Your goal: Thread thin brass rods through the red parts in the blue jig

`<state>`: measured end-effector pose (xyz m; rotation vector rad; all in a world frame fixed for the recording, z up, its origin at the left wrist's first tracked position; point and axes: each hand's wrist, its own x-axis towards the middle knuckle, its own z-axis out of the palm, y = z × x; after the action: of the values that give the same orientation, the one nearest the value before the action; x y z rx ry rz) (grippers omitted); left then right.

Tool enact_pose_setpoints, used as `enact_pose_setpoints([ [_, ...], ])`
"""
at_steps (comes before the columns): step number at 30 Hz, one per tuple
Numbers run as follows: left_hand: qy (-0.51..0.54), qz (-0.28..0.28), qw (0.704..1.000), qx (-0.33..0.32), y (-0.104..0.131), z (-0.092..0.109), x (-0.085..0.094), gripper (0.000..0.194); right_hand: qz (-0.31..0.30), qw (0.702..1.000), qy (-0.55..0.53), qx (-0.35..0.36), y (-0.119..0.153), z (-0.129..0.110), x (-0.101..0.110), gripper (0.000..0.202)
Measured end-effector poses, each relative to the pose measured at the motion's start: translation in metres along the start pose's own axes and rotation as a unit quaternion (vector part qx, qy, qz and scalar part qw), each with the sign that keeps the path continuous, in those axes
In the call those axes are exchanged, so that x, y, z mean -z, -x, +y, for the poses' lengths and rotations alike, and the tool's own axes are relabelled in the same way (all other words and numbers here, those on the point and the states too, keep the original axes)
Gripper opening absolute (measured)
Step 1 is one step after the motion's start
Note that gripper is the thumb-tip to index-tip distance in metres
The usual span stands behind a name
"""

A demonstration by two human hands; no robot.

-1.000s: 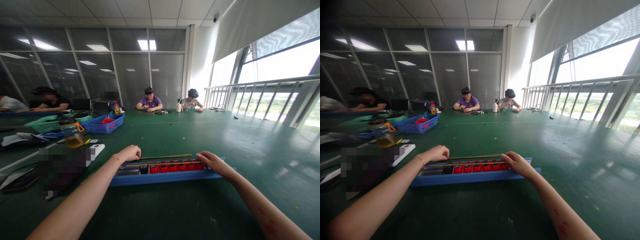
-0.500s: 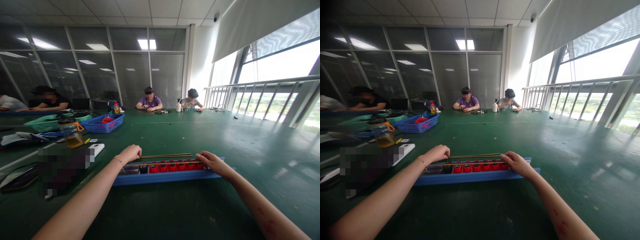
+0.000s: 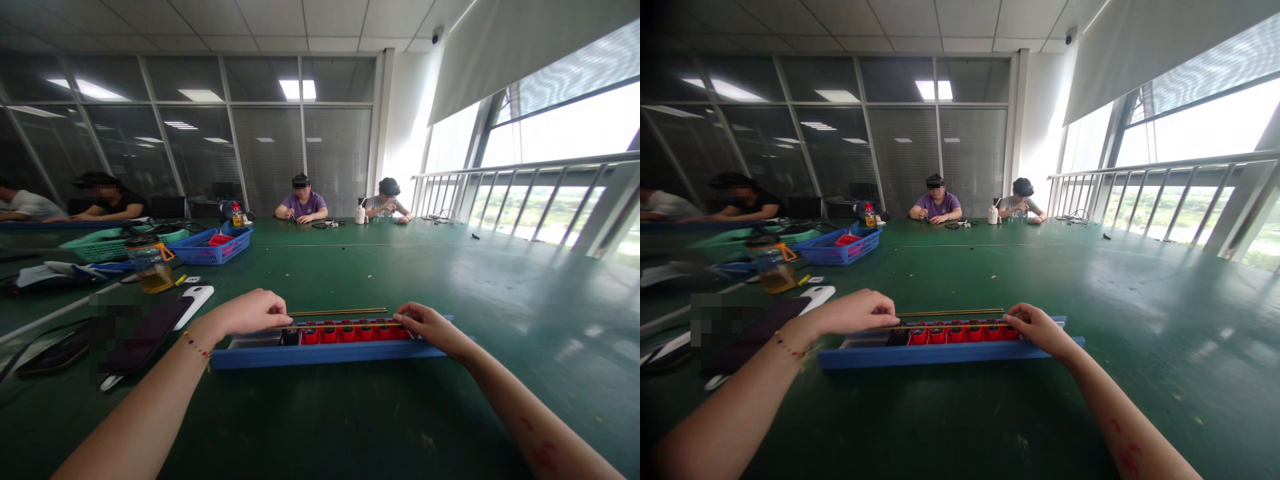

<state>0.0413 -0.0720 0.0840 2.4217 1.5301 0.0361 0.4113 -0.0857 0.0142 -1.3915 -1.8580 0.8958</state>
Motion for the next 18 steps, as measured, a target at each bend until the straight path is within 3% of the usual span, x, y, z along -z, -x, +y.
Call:
enact_pose_setpoints([
  [3,0.009,-0.026,0.999,-0.023,0.004,0.005,-0.002,0.027,0.002,1.000,0.000,0.005,-0.001,-0.001,-0.001,0.035],
  [7,0.006,-0.005,1.000,-0.021,0.003,0.007,-0.001,0.020,0.008,1.000,-0.005,0.006,-0.001,-0.001,-0.001,0.038],
  [14,-0.074,0.173,0.982,0.011,0.000,-0.001,0.014,0.025,0.039,0.998,-0.037,-0.013,-0.002,0.002,-0.002,0.041],
  [18,-0.107,0.199,0.974,0.009,-0.011,-0.015,0.005,0.024,0.055,0.997,-0.043,-0.020,-0.005,0.009,-0.002,0.040],
])
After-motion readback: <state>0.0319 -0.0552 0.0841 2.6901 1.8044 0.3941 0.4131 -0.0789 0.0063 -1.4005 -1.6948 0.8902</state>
